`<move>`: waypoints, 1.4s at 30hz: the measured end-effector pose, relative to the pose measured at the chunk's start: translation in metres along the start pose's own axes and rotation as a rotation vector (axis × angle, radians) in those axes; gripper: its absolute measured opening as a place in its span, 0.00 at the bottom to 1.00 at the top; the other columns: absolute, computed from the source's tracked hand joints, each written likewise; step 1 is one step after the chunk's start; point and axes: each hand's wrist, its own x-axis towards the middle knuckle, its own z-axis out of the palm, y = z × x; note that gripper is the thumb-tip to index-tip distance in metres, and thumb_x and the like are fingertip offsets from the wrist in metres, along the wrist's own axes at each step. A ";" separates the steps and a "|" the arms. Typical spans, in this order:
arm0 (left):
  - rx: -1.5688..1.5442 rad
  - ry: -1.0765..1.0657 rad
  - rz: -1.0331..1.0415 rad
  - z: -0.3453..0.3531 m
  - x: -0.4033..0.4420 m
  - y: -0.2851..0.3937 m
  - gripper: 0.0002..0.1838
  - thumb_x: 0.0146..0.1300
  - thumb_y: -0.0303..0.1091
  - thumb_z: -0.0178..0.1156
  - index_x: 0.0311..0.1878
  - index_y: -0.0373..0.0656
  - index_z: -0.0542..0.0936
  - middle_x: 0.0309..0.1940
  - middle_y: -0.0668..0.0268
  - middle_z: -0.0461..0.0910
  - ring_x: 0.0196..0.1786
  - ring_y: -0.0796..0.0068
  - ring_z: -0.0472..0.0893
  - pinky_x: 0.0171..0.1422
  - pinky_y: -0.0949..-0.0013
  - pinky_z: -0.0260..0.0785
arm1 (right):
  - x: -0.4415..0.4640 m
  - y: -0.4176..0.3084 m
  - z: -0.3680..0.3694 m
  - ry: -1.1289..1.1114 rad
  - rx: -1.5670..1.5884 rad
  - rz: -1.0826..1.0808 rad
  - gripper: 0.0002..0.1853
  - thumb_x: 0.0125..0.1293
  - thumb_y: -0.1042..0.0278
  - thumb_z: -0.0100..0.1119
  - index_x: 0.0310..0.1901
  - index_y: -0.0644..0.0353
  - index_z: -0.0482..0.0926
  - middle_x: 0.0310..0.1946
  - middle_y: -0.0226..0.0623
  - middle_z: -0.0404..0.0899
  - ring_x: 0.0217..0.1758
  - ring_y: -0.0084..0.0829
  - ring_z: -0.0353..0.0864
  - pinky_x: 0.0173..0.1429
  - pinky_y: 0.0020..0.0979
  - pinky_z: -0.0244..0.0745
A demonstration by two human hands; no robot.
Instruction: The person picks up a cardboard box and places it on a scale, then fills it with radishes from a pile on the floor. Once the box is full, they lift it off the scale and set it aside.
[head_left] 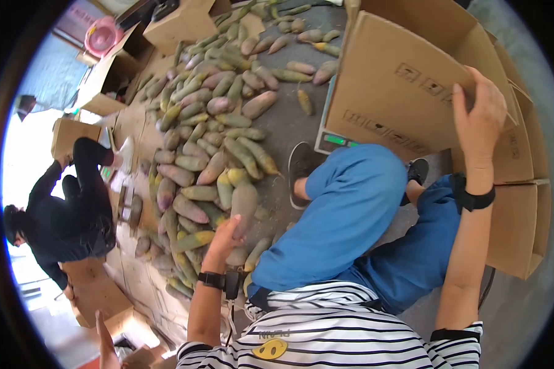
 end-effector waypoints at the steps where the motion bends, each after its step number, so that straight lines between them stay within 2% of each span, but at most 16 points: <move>1: 0.089 -0.041 0.165 0.023 -0.009 0.028 0.23 0.62 0.50 0.59 0.46 0.38 0.74 0.30 0.67 0.76 0.28 0.77 0.74 0.32 0.75 0.68 | 0.000 -0.001 0.000 0.009 0.033 -0.006 0.17 0.60 0.62 0.57 0.51 0.52 0.75 0.44 0.33 0.78 0.51 0.36 0.74 0.61 0.38 0.63; 5: 0.311 -0.267 0.747 0.124 -0.053 0.148 0.28 0.60 0.54 0.59 0.48 0.34 0.74 0.31 0.68 0.75 0.29 0.81 0.73 0.32 0.76 0.66 | -0.001 0.000 0.000 0.014 0.074 0.003 0.17 0.59 0.63 0.58 0.51 0.52 0.75 0.42 0.32 0.77 0.49 0.36 0.74 0.61 0.39 0.62; 9: 0.223 -0.532 1.061 0.243 -0.107 0.252 0.26 0.64 0.52 0.55 0.46 0.34 0.75 0.33 0.65 0.77 0.32 0.79 0.76 0.38 0.76 0.69 | -0.003 0.000 0.001 -0.027 0.105 0.020 0.17 0.59 0.63 0.58 0.51 0.51 0.75 0.43 0.33 0.77 0.51 0.35 0.74 0.61 0.38 0.62; 11: 0.384 -0.689 1.654 0.272 -0.086 0.280 0.24 0.65 0.51 0.55 0.47 0.35 0.75 0.36 0.63 0.79 0.37 0.77 0.79 0.44 0.75 0.71 | -0.003 0.005 0.005 0.004 0.032 -0.014 0.17 0.60 0.63 0.57 0.52 0.51 0.75 0.43 0.33 0.78 0.51 0.35 0.75 0.59 0.38 0.64; 12: 0.386 -0.658 1.630 0.273 -0.108 0.284 0.24 0.65 0.51 0.55 0.47 0.35 0.75 0.36 0.63 0.79 0.37 0.77 0.79 0.44 0.75 0.71 | -0.004 0.005 0.005 -0.017 0.061 -0.022 0.17 0.60 0.63 0.57 0.52 0.51 0.75 0.43 0.33 0.78 0.51 0.35 0.75 0.59 0.38 0.64; 14: -0.041 -0.636 0.729 0.281 -0.162 0.292 0.43 0.59 0.59 0.59 0.62 0.28 0.63 0.56 0.47 0.67 0.56 0.64 0.71 0.60 0.66 0.63 | -0.003 0.007 0.003 0.018 0.058 -0.056 0.17 0.61 0.62 0.57 0.52 0.51 0.75 0.44 0.33 0.79 0.49 0.36 0.76 0.56 0.37 0.66; 15: 0.090 -0.462 1.119 0.278 -0.153 0.262 0.41 0.59 0.57 0.60 0.59 0.27 0.64 0.51 0.48 0.72 0.51 0.68 0.74 0.56 0.67 0.67 | -0.004 0.008 0.003 0.005 0.073 -0.048 0.17 0.61 0.62 0.57 0.52 0.51 0.75 0.44 0.33 0.79 0.49 0.36 0.76 0.56 0.37 0.66; 16: 0.099 -0.453 1.105 0.258 -0.125 0.250 0.41 0.59 0.57 0.60 0.59 0.27 0.64 0.51 0.48 0.72 0.51 0.68 0.74 0.56 0.67 0.67 | -0.004 0.009 0.004 -0.007 0.063 -0.055 0.17 0.62 0.62 0.56 0.52 0.52 0.75 0.44 0.34 0.79 0.49 0.36 0.77 0.55 0.38 0.68; 18: 0.345 -0.390 0.974 0.189 -0.063 0.227 0.24 0.68 0.49 0.51 0.52 0.34 0.73 0.41 0.62 0.79 0.39 0.75 0.77 0.48 0.70 0.71 | -0.005 0.013 0.005 -0.028 0.060 -0.072 0.17 0.62 0.61 0.56 0.52 0.52 0.75 0.44 0.35 0.80 0.48 0.37 0.77 0.54 0.38 0.69; 22: 0.829 0.099 0.763 0.036 0.020 0.099 0.21 0.64 0.46 0.58 0.48 0.36 0.76 0.34 0.68 0.78 0.37 0.78 0.76 0.40 0.74 0.70 | -0.004 0.016 0.010 -0.056 0.015 -0.068 0.17 0.64 0.60 0.54 0.53 0.53 0.75 0.47 0.37 0.79 0.48 0.40 0.78 0.53 0.38 0.70; 24: 0.997 0.308 0.488 -0.014 0.016 0.028 0.21 0.58 0.45 0.63 0.45 0.36 0.76 0.32 0.58 0.79 0.36 0.69 0.78 0.41 0.66 0.71 | -0.003 0.016 0.011 -0.030 0.049 -0.067 0.18 0.64 0.58 0.54 0.53 0.55 0.76 0.48 0.39 0.79 0.50 0.40 0.78 0.55 0.39 0.70; 27: 1.286 0.341 0.259 -0.082 0.009 -0.088 0.21 0.54 0.42 0.62 0.43 0.36 0.74 0.40 0.49 0.78 0.43 0.47 0.78 0.47 0.56 0.71 | -0.002 0.020 0.014 -0.052 -0.010 -0.086 0.19 0.65 0.55 0.54 0.53 0.56 0.76 0.49 0.40 0.79 0.53 0.41 0.77 0.57 0.39 0.69; 32: 1.407 0.350 0.126 -0.080 -0.007 -0.165 0.24 0.51 0.41 0.63 0.50 0.40 0.71 0.47 0.51 0.74 0.49 0.48 0.75 0.51 0.54 0.70 | -0.002 0.031 0.021 -0.057 -0.113 -0.077 0.22 0.64 0.51 0.54 0.54 0.57 0.76 0.50 0.42 0.78 0.55 0.42 0.75 0.59 0.39 0.67; 36: 1.470 0.395 0.231 -0.054 -0.003 -0.168 0.26 0.48 0.41 0.66 0.50 0.43 0.73 0.53 0.56 0.71 0.60 0.56 0.67 0.59 0.55 0.63 | 0.000 0.039 0.025 -0.088 -0.144 -0.073 0.23 0.64 0.50 0.54 0.53 0.58 0.76 0.50 0.42 0.78 0.54 0.42 0.75 0.59 0.38 0.67; 38: 1.595 0.460 0.462 -0.050 0.006 -0.172 0.30 0.47 0.40 0.68 0.55 0.44 0.71 0.52 0.54 0.70 0.60 0.54 0.67 0.61 0.55 0.61 | -0.001 0.039 0.027 -0.068 -0.156 -0.064 0.24 0.64 0.49 0.54 0.53 0.60 0.76 0.50 0.43 0.78 0.54 0.43 0.76 0.58 0.38 0.67; 42: 1.605 0.368 0.383 -0.051 0.033 -0.175 0.33 0.46 0.38 0.68 0.58 0.46 0.70 0.54 0.54 0.69 0.62 0.56 0.65 0.64 0.54 0.58 | -0.002 0.043 0.028 -0.090 -0.101 -0.038 0.25 0.64 0.48 0.54 0.52 0.61 0.76 0.49 0.44 0.79 0.53 0.43 0.76 0.57 0.39 0.68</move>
